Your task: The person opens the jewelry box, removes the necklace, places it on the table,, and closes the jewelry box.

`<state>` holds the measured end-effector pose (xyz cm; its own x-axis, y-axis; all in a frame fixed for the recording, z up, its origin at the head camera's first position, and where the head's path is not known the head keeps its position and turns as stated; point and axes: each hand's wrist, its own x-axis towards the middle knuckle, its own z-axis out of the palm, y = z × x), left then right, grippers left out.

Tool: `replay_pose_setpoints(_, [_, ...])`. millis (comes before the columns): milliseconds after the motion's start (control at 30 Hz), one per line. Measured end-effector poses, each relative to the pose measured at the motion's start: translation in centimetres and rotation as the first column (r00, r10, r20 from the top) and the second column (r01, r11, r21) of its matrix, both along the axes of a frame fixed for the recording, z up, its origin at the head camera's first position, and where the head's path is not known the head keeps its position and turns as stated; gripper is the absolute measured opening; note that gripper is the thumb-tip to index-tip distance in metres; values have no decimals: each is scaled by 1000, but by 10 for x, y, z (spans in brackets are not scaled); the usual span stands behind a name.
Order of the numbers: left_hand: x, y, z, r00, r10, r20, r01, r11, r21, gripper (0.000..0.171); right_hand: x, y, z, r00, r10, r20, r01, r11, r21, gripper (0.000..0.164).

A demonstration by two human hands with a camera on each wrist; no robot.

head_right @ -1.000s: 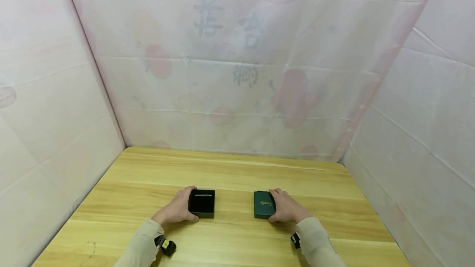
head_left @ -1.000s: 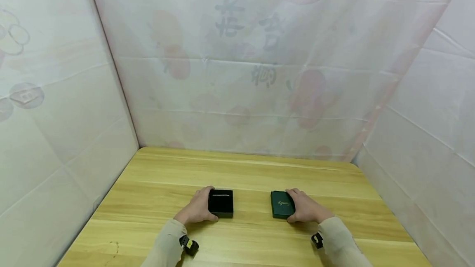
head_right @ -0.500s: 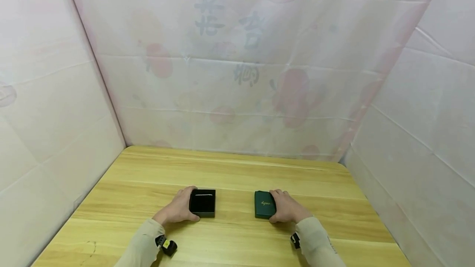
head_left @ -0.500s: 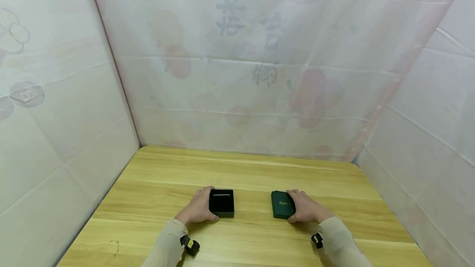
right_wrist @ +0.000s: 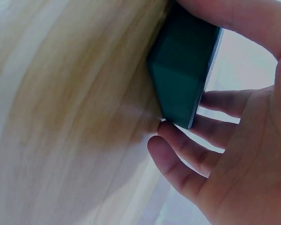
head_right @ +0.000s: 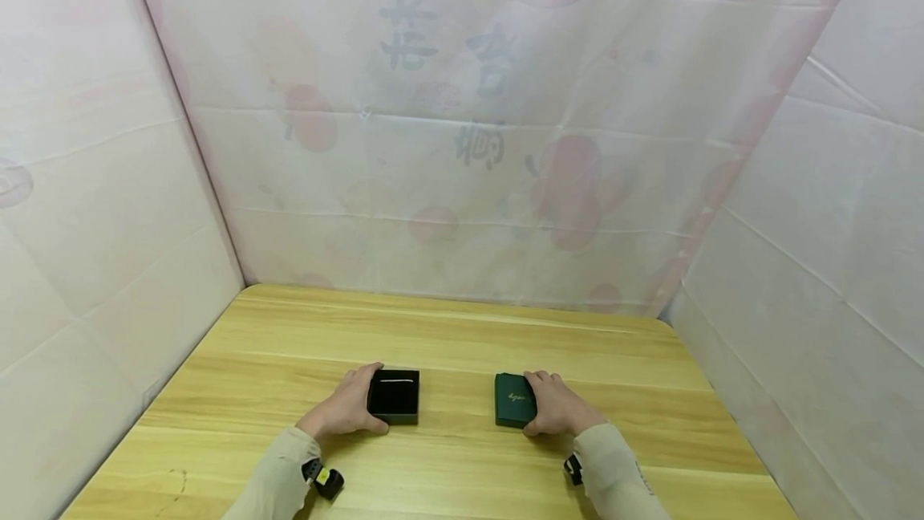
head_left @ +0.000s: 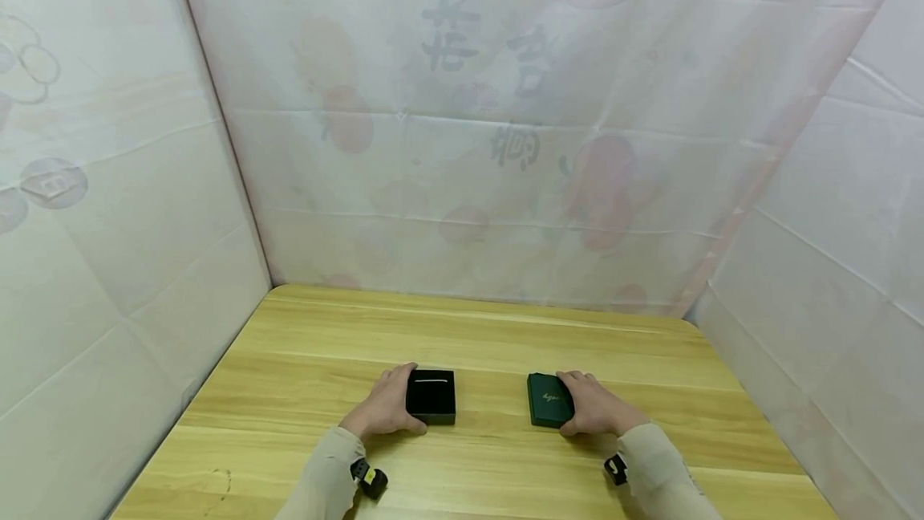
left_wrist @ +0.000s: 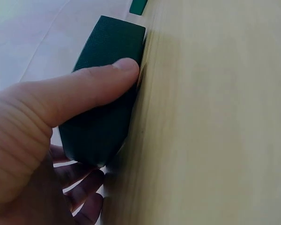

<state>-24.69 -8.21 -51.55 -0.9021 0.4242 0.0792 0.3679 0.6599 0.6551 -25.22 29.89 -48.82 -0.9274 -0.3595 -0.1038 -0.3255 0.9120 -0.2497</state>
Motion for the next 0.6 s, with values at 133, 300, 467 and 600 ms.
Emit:
replay_pose_setpoints(133, [1,-2,1,999,-18,38,17,1000,17,103,0,-1,0,1000,-11,3,11,1000,3,94])
replay_pose_setpoints(300, [1,-4,4,996,-32,81,27,998,59,105,0,-2,1,1000,-11,6,11,1000,-8,98])
replay_pose_setpoints(467, [0,-6,5,994,-33,108,25,996,80,104,0,-4,4,1000,-28,1,28,1000,-11,101])
replay_pose_setpoints(600, [-1,-6,4,994,-29,106,21,997,76,101,-1,-10,8,999,-39,-27,38,999,-17,91])
